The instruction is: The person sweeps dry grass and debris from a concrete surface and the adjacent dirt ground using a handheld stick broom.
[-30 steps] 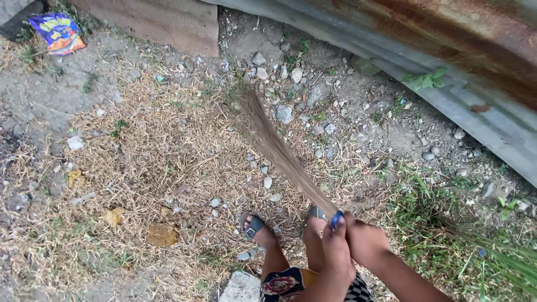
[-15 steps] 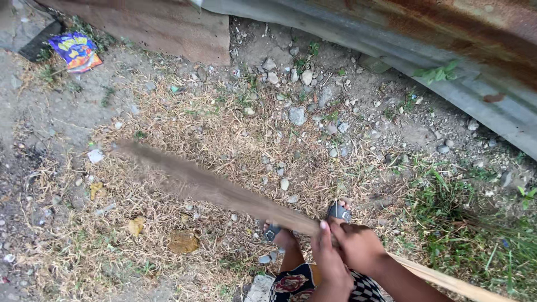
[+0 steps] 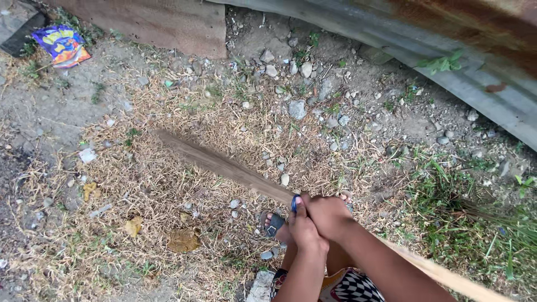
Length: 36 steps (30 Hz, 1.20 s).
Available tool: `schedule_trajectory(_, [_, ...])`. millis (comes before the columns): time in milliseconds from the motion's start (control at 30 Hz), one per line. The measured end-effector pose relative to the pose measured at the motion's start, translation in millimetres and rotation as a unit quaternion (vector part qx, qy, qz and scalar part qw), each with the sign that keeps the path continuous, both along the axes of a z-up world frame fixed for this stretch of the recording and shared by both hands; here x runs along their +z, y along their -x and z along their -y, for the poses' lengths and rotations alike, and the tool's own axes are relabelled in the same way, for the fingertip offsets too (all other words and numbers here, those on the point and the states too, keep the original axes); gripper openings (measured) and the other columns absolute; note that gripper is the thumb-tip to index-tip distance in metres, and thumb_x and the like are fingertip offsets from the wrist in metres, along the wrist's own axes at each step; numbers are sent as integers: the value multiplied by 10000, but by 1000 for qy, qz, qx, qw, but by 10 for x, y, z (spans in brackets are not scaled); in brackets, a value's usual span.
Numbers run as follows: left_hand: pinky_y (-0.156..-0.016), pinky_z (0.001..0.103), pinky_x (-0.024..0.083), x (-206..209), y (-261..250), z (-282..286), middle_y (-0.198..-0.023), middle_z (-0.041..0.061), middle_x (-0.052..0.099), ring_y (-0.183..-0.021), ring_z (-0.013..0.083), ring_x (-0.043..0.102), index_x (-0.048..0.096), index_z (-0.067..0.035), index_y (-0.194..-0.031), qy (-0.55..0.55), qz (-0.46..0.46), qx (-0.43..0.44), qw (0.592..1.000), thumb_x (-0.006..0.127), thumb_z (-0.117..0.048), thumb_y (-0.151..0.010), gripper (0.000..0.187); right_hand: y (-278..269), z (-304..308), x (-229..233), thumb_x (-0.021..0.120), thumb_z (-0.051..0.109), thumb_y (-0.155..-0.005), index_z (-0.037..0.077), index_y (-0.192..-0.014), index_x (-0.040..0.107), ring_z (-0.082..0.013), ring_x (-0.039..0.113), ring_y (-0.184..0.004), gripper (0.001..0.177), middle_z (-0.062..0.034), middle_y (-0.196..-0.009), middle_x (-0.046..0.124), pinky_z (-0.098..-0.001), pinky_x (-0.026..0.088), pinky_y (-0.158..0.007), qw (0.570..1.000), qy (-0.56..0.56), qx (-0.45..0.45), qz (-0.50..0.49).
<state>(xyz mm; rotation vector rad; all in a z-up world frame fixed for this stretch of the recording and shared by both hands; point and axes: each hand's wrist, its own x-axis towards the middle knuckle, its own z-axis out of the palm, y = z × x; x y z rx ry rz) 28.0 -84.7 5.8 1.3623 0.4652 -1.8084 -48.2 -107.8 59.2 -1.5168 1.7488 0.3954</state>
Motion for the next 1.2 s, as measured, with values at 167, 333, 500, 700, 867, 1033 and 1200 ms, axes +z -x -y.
schedule_trajectory(167, [-870,401,572,238,-63,184,-1114,98,683,-1011,228,683,566,-90,-1264,60,42,-55,996,564,-256,-1002,310,-98,112,167,465,299,-985,78,-1244,469,-355,748,-783,340,-160,-879,725,-479,600,-675,998,62,-31,-4])
schedule_trajectory(333, [-861,383,549,-134,-62,717,-1081,79,697,-999,223,665,637,-57,-1240,56,25,-246,967,611,-226,-1003,292,-59,403,-84,470,259,-994,57,-1284,462,-380,745,-949,353,-220,-1042,746,-488,586,-816,979,-29,-201,-31])
schedule_trajectory(500, [-906,370,526,-379,-36,1226,-1086,67,705,-998,194,667,669,-62,-1209,63,-16,-254,965,528,-213,-1048,262,-9,1067,-304,444,242,-1024,40,-1226,552,-356,741,-999,305,-204,-1088,739,-481,585,-856,982,-25,-177,-58])
schedule_trajectory(700, [-904,349,523,-128,-261,812,-1108,35,649,-1027,152,634,607,-122,-1267,144,-76,-75,984,414,-244,-1078,297,-164,942,120,480,277,-1014,65,-1234,529,-307,761,-815,310,-137,-903,743,-435,617,-735,997,10,36,-65])
schedule_trajectory(867, [-894,356,505,-70,-343,338,-1130,7,657,-1039,159,624,620,-180,-1274,-7,-45,-70,997,566,-275,-983,311,-174,371,166,621,345,-864,110,-1244,500,-343,744,-769,462,-138,-848,724,-469,604,-683,995,99,19,-11])
schedule_trajectory(1033, [-934,363,540,-201,-338,425,-1153,21,659,-1074,184,645,601,-134,-1289,105,-82,-86,987,682,-244,-924,389,-212,412,-39,551,314,-927,112,-1238,500,-363,754,-855,375,-170,-930,746,-492,598,-768,993,44,-106,-34])
schedule_trajectory(1200, [-962,425,558,-342,-372,1138,-1172,70,671,-1083,236,658,570,-197,-1310,116,-81,-113,984,602,-149,-904,410,-379,1172,-203,449,310,-1013,79,-1240,507,-355,754,-946,329,-185,-1030,751,-493,590,-823,973,-20,-226,-49])
